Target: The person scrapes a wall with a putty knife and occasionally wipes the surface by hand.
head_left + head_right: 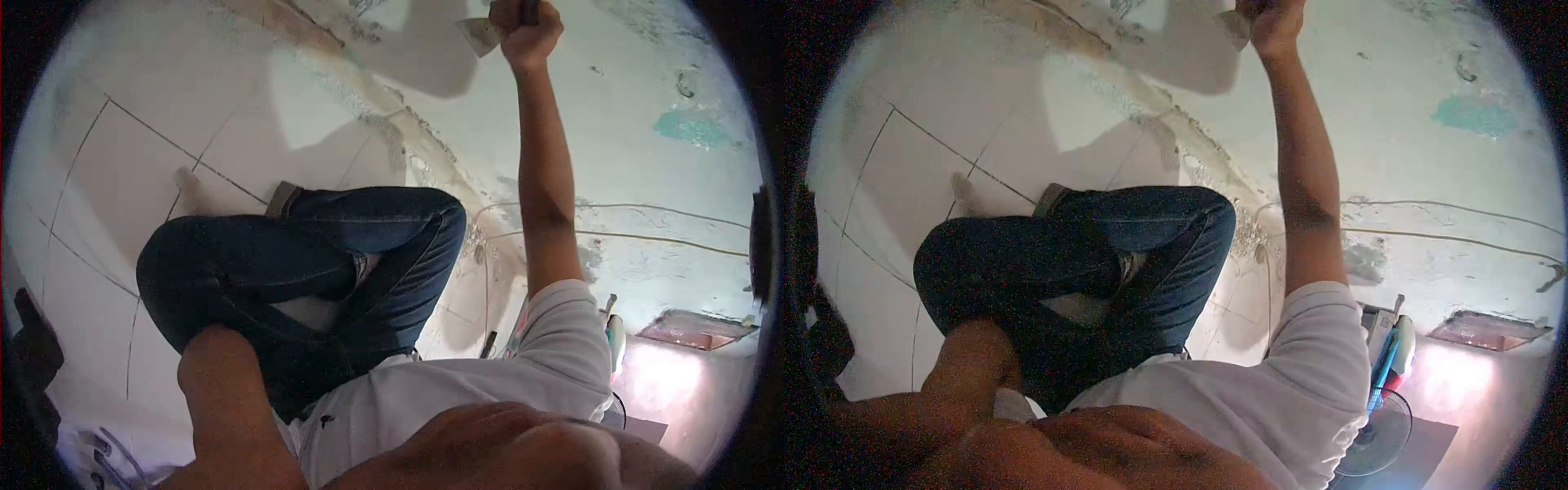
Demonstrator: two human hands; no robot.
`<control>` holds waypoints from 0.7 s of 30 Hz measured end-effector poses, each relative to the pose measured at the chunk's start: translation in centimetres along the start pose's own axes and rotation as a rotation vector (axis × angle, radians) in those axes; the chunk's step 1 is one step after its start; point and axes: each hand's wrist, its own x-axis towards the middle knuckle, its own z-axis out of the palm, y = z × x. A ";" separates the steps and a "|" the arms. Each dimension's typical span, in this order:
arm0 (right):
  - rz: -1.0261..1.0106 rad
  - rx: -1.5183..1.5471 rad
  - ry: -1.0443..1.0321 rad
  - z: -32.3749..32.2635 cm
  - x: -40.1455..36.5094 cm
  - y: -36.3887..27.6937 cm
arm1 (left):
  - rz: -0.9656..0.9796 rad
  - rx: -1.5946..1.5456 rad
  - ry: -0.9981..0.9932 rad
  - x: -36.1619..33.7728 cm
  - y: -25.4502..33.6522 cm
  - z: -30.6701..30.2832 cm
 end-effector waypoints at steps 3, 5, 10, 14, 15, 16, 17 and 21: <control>-0.154 0.059 0.061 3.2 -0.4 -3.1 | 0.030 0.020 0.066 1.3 -0.4 -0.6; -0.137 -0.082 0.018 3.7 -0.8 -4.8 | 0.009 0.007 0.047 0.9 -0.4 0.0; -0.165 -0.038 -0.046 3.3 -0.7 -4.3 | -0.002 0.019 0.034 0.8 -0.3 -0.2; -0.090 -0.270 -0.133 3.2 0.3 -3.2 | 0.025 -0.005 0.042 1.3 0.1 0.9; -0.124 -0.166 -0.117 4.0 0.1 -5.5 | 0.041 -0.006 0.048 1.7 0.0 0.9; -0.132 -0.064 -0.112 4.5 -0.5 -7.2 | 0.031 -0.018 0.054 1.5 0.0 1.3; -0.131 -0.066 -0.120 4.6 -0.4 -6.4 | 0.030 -0.022 0.062 1.5 0.0 1.4; -0.217 -0.449 -0.205 5.5 -0.3 -4.7 | 0.040 -0.038 0.073 1.6 0.5 1.7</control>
